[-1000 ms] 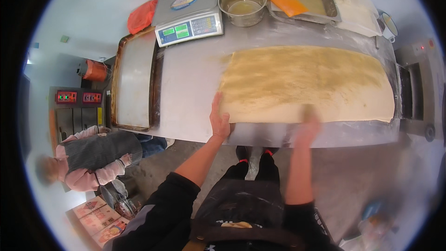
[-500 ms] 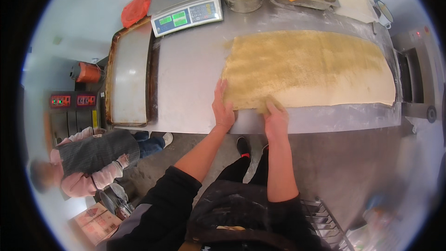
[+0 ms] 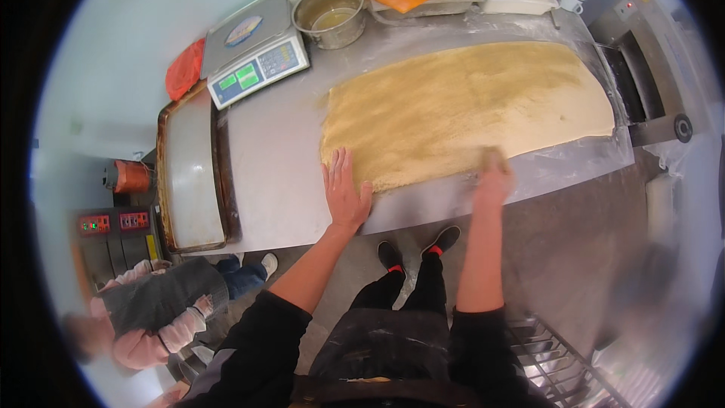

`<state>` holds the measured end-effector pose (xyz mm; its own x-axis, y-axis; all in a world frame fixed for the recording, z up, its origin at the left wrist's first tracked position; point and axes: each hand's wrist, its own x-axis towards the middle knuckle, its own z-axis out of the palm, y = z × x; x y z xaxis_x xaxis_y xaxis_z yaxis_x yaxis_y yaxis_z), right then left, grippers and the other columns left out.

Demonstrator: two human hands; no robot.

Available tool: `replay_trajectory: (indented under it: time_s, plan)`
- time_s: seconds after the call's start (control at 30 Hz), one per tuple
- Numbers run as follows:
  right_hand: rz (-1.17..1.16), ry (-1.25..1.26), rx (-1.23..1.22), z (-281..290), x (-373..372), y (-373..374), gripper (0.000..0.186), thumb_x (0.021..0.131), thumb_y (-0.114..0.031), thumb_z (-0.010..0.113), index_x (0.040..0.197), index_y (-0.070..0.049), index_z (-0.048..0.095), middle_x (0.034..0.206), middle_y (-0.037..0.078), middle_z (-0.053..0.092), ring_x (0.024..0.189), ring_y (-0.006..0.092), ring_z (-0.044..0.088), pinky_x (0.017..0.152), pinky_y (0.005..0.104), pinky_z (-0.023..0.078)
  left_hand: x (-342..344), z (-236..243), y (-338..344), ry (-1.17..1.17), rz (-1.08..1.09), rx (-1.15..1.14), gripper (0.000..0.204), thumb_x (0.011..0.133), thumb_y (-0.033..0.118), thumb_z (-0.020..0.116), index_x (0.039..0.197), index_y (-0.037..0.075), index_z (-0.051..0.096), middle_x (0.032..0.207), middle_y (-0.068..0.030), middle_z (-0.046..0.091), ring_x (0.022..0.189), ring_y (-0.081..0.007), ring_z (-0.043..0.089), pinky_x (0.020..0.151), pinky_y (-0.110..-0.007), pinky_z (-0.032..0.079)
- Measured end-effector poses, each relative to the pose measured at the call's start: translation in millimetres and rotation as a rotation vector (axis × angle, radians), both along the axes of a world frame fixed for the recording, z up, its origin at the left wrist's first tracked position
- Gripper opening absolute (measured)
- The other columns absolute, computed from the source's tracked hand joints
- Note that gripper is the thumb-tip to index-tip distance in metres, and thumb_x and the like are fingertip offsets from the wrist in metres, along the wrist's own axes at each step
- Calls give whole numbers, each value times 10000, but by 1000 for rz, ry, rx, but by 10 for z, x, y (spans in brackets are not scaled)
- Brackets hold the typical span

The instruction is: The person spreads a liquid onto a large sheet of dough using a plastic scraper, then sprinkles a granular substance over it. They fold the dough in half and dust it with flour, then fold it again and continue dusting with flour.

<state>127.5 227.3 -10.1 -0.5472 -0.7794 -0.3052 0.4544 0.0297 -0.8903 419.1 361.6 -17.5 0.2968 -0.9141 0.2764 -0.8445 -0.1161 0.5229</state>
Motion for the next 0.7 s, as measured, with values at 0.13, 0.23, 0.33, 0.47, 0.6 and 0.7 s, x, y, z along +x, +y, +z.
replay_trajectory:
  time_s: [0.13,0.23,0.33,0.47,0.6,0.7]
  plan:
    - [-78,195,-12,-17,69,-163,320,1077,-114,654,1319,92,690,1235,163,744,1185,227,715,1037,357,581,-187,51,-379,105,-135,5,845,898,210,685,1659,26,367,1698,-253,386,1602,-433,308,1330,-574,179]
    - [466,164,376,16,75,-296,287,1085,-90,628,1296,92,697,1193,145,748,1152,217,718,1029,350,583,-445,-6,-664,130,-202,43,864,919,243,694,1674,24,335,1712,-267,350,1612,-433,286,1332,-570,173]
    - [-172,83,-261,45,37,-435,337,1055,-153,693,1300,79,710,1133,131,765,1025,176,707,935,332,577,-681,-47,-851,126,-211,75,892,924,247,695,1684,6,296,1722,-279,321,1619,-433,271,1333,-568,171]
    - [668,401,378,18,-169,-639,326,1061,-169,681,1280,69,724,1214,175,752,1093,205,708,954,341,568,-1082,-67,-941,118,-269,66,906,916,235,685,1682,-22,274,1722,-291,311,1621,-433,268,1335,-561,172]
    - [-148,103,-135,-26,-582,-994,395,1052,-211,691,1329,70,705,1292,192,741,1152,238,699,1004,378,551,-1479,-64,-1143,296,-299,72,912,912,250,677,1678,-31,271,1715,-298,313,1617,-453,263,1334,-577,162]
    - [301,267,190,-87,-787,-1192,348,1065,-185,664,1307,58,722,1222,148,761,1114,215,704,949,337,559,-1712,-77,-1389,277,-218,67,934,907,267,683,1680,-35,256,1719,-297,305,1622,-458,246,1335,-582,147]
